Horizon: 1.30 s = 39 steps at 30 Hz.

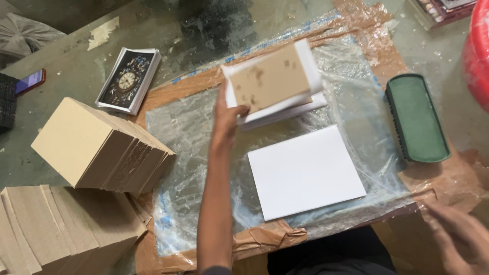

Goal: The person repeatedly places a brown cardboard cover onto a white book block, smooths it with hands, and uses a green brush to press the cover onto the block. The process is repeated for multiple units, stacking the finished items on the table.

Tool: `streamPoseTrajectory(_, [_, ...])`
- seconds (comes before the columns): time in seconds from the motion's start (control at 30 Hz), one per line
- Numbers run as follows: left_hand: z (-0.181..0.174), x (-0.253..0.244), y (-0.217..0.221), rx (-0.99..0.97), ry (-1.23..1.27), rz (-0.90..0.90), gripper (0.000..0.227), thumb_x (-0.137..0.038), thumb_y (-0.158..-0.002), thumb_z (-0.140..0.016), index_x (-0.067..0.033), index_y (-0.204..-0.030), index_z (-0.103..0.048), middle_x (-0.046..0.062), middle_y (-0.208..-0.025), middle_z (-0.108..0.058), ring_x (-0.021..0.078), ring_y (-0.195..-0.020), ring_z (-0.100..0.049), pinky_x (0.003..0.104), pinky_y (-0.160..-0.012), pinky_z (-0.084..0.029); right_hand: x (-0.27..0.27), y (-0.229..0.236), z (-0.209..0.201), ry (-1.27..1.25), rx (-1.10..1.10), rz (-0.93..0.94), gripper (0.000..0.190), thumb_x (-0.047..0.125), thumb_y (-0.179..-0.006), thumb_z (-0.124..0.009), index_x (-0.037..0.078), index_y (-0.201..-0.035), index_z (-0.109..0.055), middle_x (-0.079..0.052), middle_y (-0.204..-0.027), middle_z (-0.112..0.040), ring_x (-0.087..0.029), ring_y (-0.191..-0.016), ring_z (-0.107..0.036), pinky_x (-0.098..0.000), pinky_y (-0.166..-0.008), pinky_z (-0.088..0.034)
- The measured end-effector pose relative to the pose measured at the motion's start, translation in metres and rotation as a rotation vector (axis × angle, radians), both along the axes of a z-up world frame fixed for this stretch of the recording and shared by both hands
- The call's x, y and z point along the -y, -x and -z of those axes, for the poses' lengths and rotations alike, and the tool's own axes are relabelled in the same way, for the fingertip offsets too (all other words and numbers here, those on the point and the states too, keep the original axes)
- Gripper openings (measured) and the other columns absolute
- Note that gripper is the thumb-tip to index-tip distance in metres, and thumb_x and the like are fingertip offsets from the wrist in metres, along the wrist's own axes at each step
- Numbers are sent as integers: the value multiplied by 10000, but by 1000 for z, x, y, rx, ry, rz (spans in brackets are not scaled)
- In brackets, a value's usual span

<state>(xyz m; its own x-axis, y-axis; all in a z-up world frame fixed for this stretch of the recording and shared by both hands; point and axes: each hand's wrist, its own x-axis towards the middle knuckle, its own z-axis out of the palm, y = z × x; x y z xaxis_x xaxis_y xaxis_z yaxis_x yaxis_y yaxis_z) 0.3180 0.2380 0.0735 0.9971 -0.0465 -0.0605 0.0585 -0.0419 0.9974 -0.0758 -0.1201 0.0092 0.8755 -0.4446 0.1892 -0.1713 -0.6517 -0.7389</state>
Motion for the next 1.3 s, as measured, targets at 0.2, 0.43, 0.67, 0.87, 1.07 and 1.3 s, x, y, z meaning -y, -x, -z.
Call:
streamPoseTrajectory(0.2, [53,1,-42,83,-91,148,997,143,-640,-660,-85,-1564,-364,124,-1242,-697,205,-1048,-707,306,-850,-594,-10,-5,-9,-61,72,-17,351,55,-944,-644,63,-1289,-709,-158,-1123,-729,-239,-1156,-696,-372,-1055,-532])
streamPoseTrajectory(0.43, [24,13,-26,38,-580,-11,996,-41,-740,-773,-37,-1575,-230,241,-1266,-655,335,-1111,-687,384,-917,-560,-26,-23,-46,7,73,-147,397,38,-895,-661,67,-1290,-691,-160,-1171,-740,-229,-1128,-724,-352,-1003,-565])
streamPoseTrajectory(0.67, [-22,-1,115,270,-1272,205,984,-273,-801,-835,-32,-1569,-270,250,-1583,-331,416,-1453,-326,619,-1120,-318,-33,-59,-109,139,12,-39,401,48,-939,-679,31,-1339,-656,-210,-1186,-723,-274,-1088,-723,-368,-950,-562])
streamPoseTrajectory(0.87, [-28,-5,198,115,-1319,581,1177,-383,-667,-894,-38,-1584,-242,158,-1694,-214,327,-1525,-199,663,-1153,-184,-8,-158,-123,590,-626,92,530,517,-1021,-587,94,-1328,-671,-291,-1043,-706,-468,-893,-711,-517,-771,-566])
streamPoseTrajectory(1.07, [-21,-16,201,120,-1317,584,1101,-397,-699,-871,-77,-1573,-283,83,-1677,-238,325,-1514,-193,667,-1161,-204,14,-207,-119,786,-548,-79,784,604,-892,-699,146,-1511,-553,-202,-952,-761,-398,-849,-753,-493,-738,-599])
streamPoseTrajectory(1.3, [-27,-8,191,-132,-1435,672,1145,-486,-736,-834,-187,-1620,-171,-32,-1731,-84,232,-1544,-99,603,-1208,-187,61,-178,-196,930,-251,147,682,431,-883,-766,192,-1496,-592,-213,-1083,-710,-391,-746,-723,-496,-629,-587])
